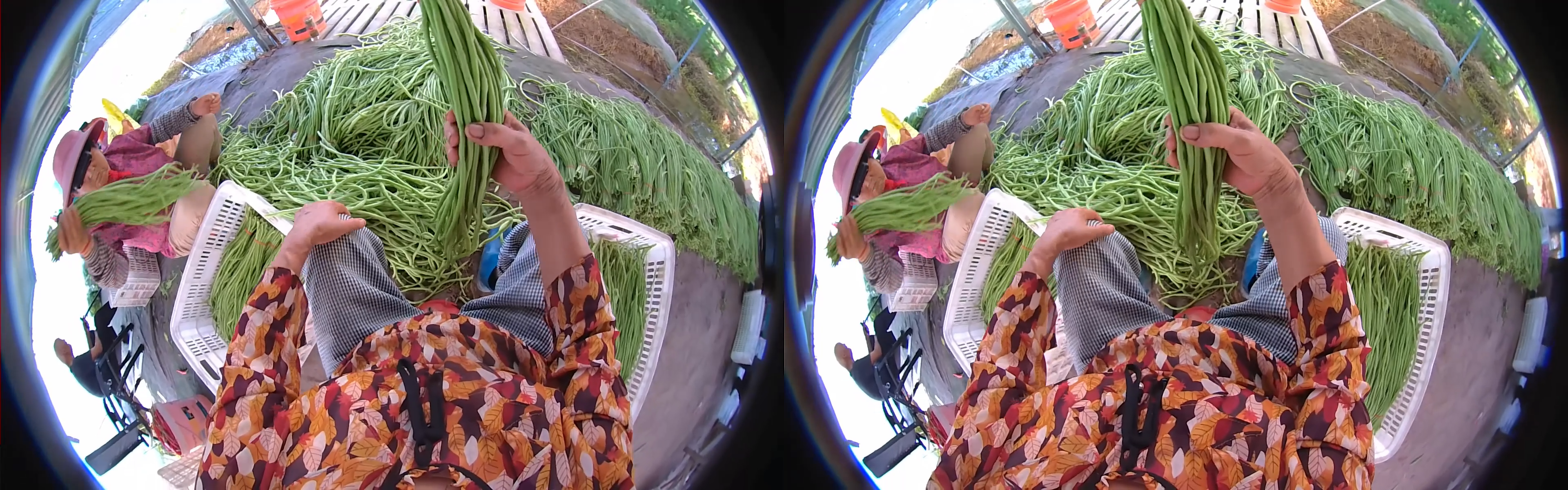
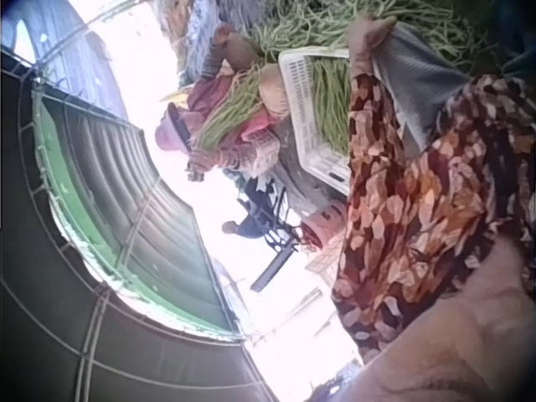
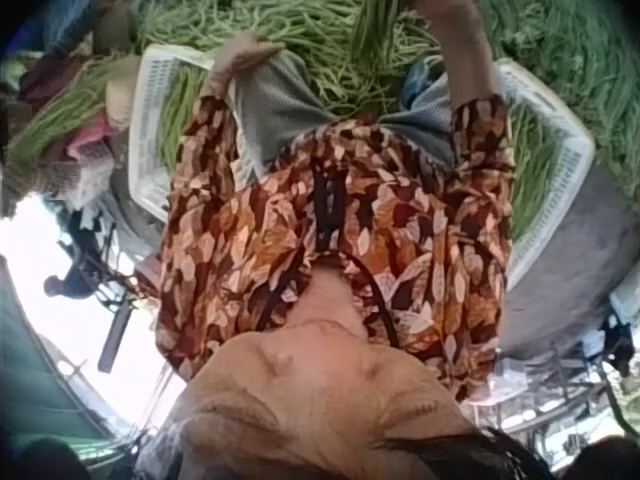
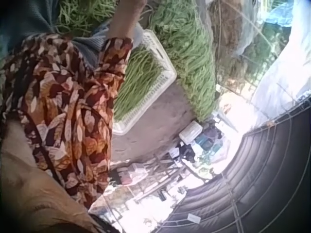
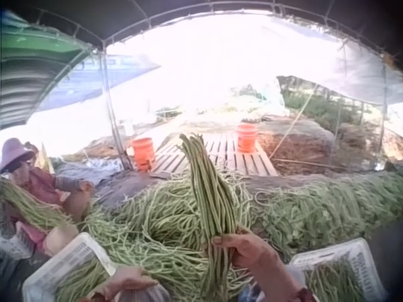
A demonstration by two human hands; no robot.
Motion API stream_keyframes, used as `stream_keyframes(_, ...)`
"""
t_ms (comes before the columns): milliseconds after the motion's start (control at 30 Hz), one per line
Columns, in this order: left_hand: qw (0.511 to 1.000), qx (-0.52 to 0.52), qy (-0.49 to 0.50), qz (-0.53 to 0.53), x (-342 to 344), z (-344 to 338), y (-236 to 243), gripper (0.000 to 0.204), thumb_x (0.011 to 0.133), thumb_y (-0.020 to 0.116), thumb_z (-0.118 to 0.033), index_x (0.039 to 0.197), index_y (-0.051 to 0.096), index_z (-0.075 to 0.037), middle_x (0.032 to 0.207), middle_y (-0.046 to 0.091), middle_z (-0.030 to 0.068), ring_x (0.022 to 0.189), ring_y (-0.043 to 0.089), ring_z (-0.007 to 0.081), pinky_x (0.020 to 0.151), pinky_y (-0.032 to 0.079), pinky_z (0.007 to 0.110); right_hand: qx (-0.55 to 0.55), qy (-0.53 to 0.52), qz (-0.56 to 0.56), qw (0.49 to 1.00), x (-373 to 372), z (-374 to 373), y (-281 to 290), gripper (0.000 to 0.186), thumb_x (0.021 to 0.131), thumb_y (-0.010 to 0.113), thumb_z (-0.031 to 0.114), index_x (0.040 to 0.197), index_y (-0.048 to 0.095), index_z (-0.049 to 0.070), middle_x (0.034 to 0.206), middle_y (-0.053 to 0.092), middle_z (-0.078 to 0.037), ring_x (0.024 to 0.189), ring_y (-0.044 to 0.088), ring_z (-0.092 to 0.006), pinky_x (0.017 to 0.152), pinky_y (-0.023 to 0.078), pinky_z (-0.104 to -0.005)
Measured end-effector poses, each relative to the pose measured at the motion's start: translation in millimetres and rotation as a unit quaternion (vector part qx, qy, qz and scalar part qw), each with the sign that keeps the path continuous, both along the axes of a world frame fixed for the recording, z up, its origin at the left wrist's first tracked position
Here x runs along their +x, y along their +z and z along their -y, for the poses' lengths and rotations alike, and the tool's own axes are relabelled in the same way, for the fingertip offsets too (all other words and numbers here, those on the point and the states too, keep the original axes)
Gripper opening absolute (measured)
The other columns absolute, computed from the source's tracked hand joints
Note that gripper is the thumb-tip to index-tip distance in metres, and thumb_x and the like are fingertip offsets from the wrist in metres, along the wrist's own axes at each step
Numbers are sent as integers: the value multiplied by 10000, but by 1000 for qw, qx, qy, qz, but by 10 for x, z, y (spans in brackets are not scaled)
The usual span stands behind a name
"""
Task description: Bunching yard-long beans and securing them with rubber bands.
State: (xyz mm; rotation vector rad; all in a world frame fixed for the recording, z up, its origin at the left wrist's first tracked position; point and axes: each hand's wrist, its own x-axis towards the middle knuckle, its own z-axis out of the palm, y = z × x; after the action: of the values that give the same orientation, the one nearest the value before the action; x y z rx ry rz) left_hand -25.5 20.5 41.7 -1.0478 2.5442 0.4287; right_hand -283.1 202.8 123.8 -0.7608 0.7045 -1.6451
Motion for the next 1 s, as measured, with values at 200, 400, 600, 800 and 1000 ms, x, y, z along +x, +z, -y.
stream_keyframes(200, 1000, 3, 18, -7, -18, -30, -45, 487, 751, 571, -505, 997, 696, -103, 998, 660, 137, 966, 625, 298, 859, 476, 405, -20, -9, -12, 1000, -2, 20, 26, 336, 788, 679, 124, 1076, 584, -20, 866, 637, -95, 752, 634, -203, 680, 529, -326)
stream_keyframes(400, 964, -173, 12, -204, 135, -125, -145, 231, 798, 613, -268, 796, 639, -38, 804, 590, 98, 789, 600, 287, 719, 479, 423, -73, -30, 45, 996, -160, -27, 57, 329, 816, 657, 145, 1090, 551, -4, 844, 575, -58, 715, 574, -173, 676, 485, -339)
stream_keyframes(600, 870, 181, 75, -453, -42, -903, -94, 132, 812, 695, -147, 839, 689, -17, 773, 622, 47, 691, 599, 143, 626, 487, 280, -98, -40, 78, 991, -349, -181, 123, 310, 851, 637, 180, 1106, 532, 37, 868, 523, -21, 762, 536, -146, 710, 454, -324)
stream_keyframes(800, 751, 499, 190, -389, -308, -1356, -81, 212, 881, 667, -202, 955, 710, -8, 773, 639, 13, 738, 583, 71, 671, 472, 217, -132, -23, 95, 986, -324, -82, 155, 297, 878, 613, 193, 1125, 528, 52, 873, 507, -11, 771, 499, -123, 758, 423, -325)
stream_keyframes(1000, 702, 552, 269, -361, -436, -1382, 42, 239, 884, 667, -253, 936, 713, -25, 670, 600, -6, 578, 488, 43, 521, 392, 203, -137, -17, 94, 986, -247, -28, 183, 296, 878, 609, 185, 1130, 530, 50, 883, 505, -11, 779, 501, -125, 764, 426, -332)
